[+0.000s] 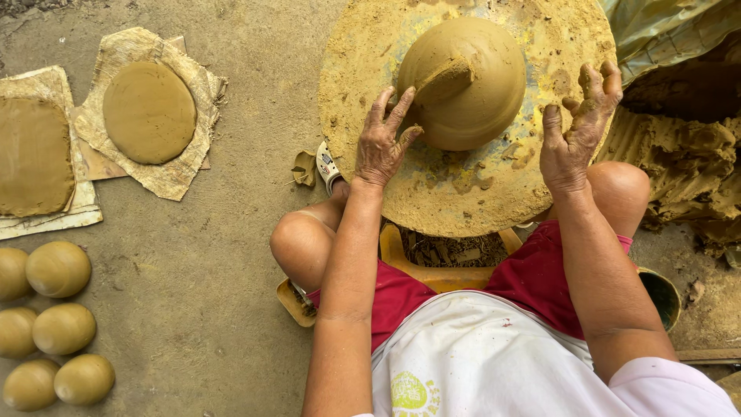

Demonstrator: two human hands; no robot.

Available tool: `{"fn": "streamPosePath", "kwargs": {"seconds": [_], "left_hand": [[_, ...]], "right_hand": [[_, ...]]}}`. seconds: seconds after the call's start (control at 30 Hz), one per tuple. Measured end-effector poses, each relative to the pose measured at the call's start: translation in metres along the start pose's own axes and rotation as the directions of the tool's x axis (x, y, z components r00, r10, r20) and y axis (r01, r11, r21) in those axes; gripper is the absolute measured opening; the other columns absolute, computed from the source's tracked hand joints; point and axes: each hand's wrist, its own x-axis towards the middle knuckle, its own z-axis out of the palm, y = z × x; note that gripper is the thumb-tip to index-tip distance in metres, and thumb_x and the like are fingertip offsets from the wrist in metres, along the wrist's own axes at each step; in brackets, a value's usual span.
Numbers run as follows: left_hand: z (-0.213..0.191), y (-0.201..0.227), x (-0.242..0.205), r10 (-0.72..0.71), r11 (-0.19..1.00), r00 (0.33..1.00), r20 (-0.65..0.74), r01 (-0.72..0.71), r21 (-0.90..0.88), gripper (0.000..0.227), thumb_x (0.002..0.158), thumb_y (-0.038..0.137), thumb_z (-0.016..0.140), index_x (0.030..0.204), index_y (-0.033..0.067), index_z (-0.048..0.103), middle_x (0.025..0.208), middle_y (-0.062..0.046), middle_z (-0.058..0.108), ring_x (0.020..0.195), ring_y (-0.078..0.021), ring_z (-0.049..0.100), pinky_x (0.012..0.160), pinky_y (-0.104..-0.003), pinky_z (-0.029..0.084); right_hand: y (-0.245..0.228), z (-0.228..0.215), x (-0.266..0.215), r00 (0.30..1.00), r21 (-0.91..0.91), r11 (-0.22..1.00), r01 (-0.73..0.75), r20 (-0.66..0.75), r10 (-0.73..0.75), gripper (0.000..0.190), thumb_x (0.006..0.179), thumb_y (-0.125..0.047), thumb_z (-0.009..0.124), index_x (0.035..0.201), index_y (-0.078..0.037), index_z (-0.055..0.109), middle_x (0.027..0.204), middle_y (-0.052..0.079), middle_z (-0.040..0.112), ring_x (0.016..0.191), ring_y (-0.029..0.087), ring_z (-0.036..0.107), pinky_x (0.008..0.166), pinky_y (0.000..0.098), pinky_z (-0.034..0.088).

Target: The person shapes a clay vessel on a manual pottery wheel by hand and using a wooden stick to define the surface. The person repeatedly wets their hands and the clay, applies pressure to the rotating clay, and then picks up a yellow cup and a wooden tool to refine the neck and body of the pot.

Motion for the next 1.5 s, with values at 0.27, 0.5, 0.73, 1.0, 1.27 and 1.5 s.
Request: {"fn": "streamPosePath", "kwargs": {"seconds": [0.27,0.5,0.73,1.0,1.27,1.5], "left_hand": [[0.009,-0.026,-0.015,-0.007,0.925,0.978,-0.208,0.086,0.371,0.025,0.098,0.034,0.075,0.086,0.0129,0.072,0.149,-0.006,0.052,0.138,-0.0315,0.054,0.118,-0.045,0.049],[0.026,0.039,-0.009,-0.635,0.726,0.742,-0.217,0.476,-0.497,0.031,0.093,0.022,0.07,0.121,0.0131,0.06,0.165,-0.01,0.033,0.144,-0.0313,0.05,0.115,-0.046,0.051],[0.02,0.087,-0.001,-0.26,0.959,0.952,-0.161,0.274,0.07,0.08,0.1,0.074,0.02,0.165,0.0288,0.03,0.176,-0.016,0.008,0.165,-0.0468,0.003,0.133,-0.071,0.003],[0.038,0.079,-0.017,-0.347,0.935,0.936,-0.059,0.35,0.063,0.091,0.097,0.081,0.018,0.169,0.026,0.011,0.177,-0.018,0.0,0.163,-0.0488,-0.001,0.125,-0.078,0.0],[0.049,0.034,-0.038,-0.498,0.77,0.867,-0.028,0.458,0.444,0.084,0.094,0.072,0.031,0.151,0.0138,0.05,0.17,-0.018,0.016,0.157,-0.0451,0.008,0.119,-0.075,0.008],[0.022,0.015,-0.041,-0.766,0.6,0.636,-0.095,0.653,-0.462,0.012,0.085,0.005,0.075,0.094,0.0063,0.068,0.132,-0.012,0.061,0.117,-0.0261,0.066,0.097,-0.04,0.059]], "right_hand": [[-0.001,0.002,0.005,0.999,-0.063,0.998,-0.024,-0.026,0.022,0.053,0.121,-0.022,0.072,0.162,-0.012,0.039,0.171,0.009,0.02,0.159,0.028,0.039,0.117,0.0415,0.054],[-0.002,0.0,0.005,1.0,-0.112,0.993,0.028,-0.003,-0.028,0.072,0.104,-0.002,0.082,0.161,-0.011,0.039,0.169,0.01,0.021,0.157,0.029,0.039,0.118,0.0408,0.055],[0.005,-0.001,0.005,1.0,-0.094,0.995,0.024,-0.016,-0.026,0.075,0.106,0.0,0.084,0.163,-0.013,0.038,0.171,0.008,0.019,0.159,0.028,0.038,0.119,0.0413,0.055],[0.006,-0.002,0.004,1.0,-0.047,0.999,0.004,-0.002,-0.004,0.072,0.108,-0.003,0.082,0.164,-0.013,0.037,0.17,0.008,0.019,0.159,0.028,0.039,0.116,0.0408,0.054],[-0.004,-0.002,0.005,1.0,-0.029,1.0,0.009,-0.001,-0.009,0.07,0.109,-0.002,0.081,0.163,-0.012,0.038,0.17,0.007,0.021,0.156,0.027,0.039,0.118,0.0391,0.057],[-0.008,-0.001,0.004,1.0,-0.048,0.999,0.0,0.026,0.001,0.083,0.098,0.004,0.086,0.163,-0.012,0.037,0.17,0.006,0.02,0.156,0.029,0.043,0.12,0.0406,0.053]]}}
